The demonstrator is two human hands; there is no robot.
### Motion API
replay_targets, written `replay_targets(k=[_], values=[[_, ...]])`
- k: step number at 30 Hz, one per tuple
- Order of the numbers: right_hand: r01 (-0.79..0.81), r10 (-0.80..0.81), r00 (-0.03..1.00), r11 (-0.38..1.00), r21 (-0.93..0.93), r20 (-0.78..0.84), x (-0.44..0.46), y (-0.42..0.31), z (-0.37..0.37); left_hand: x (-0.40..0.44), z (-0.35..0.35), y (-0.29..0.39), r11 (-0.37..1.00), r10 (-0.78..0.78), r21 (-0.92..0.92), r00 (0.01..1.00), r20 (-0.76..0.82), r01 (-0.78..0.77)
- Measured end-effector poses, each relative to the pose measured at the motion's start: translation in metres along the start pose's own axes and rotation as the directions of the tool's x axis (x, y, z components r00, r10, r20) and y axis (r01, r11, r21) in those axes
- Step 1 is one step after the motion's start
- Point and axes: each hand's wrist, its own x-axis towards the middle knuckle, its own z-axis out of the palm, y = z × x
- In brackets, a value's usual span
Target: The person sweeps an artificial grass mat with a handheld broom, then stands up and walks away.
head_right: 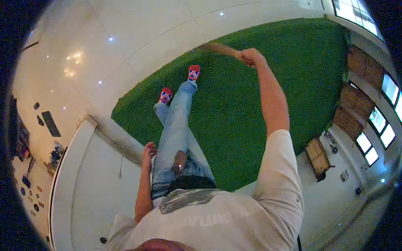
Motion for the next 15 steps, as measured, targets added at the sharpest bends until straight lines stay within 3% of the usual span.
replay_targets(k=[1, 3, 6, 8, 9, 12, 14, 15], values=[[0.023, -0.019, 0.995, 0.999, 0.042, -0.099, 0.006, 0.008, -0.017, 0.005, 0.007, -0.008, 0.999, -0.035, 0.003, 0.999, -0.038, 0.035], [0.014, -0.150, 0.942, 0.911, -0.413, -0.299, 0.041, 0.020, -0.037, -0.007, 0.023, -0.009, 0.995, -0.093, -0.045, 0.994, -0.064, 0.090], [0.119, -0.344, 0.908, 0.759, -0.641, -0.239, 0.036, 0.009, -0.038, -0.018, 0.049, 0.001, 0.986, -0.146, -0.092, 0.985, -0.088, 0.138], [0.266, -0.328, 0.944, 0.821, -0.505, -0.036, 0.028, -0.001, -0.017, -0.023, 0.063, -0.006, 0.992, -0.109, -0.077, 0.991, -0.075, 0.103], [0.213, -0.202, 0.977, 0.933, -0.289, 0.066, 0.042, 0.003, -0.001, -0.021, 0.069, -0.009, 0.997, -0.062, -0.052, 0.996, -0.056, 0.060], [0.313, -0.223, 0.879, 0.936, -0.160, 0.421, -0.008, -0.022, 0.039, -0.018, 0.081, -0.013, 0.999, 0.034, -0.005, 0.999, -0.019, -0.034], [0.319, -0.253, 0.813, 0.947, -0.038, 0.524, 0.018, -0.014, 0.085, -0.014, 0.084, -0.011, 0.996, 0.088, 0.020, 0.996, 0.019, -0.088], [0.434, -0.361, 0.806, 0.900, -0.052, 0.469, 0.017, -0.019, 0.102, -0.009, 0.082, -0.013, 0.991, 0.128, 0.036, 0.991, 0.047, -0.130]])
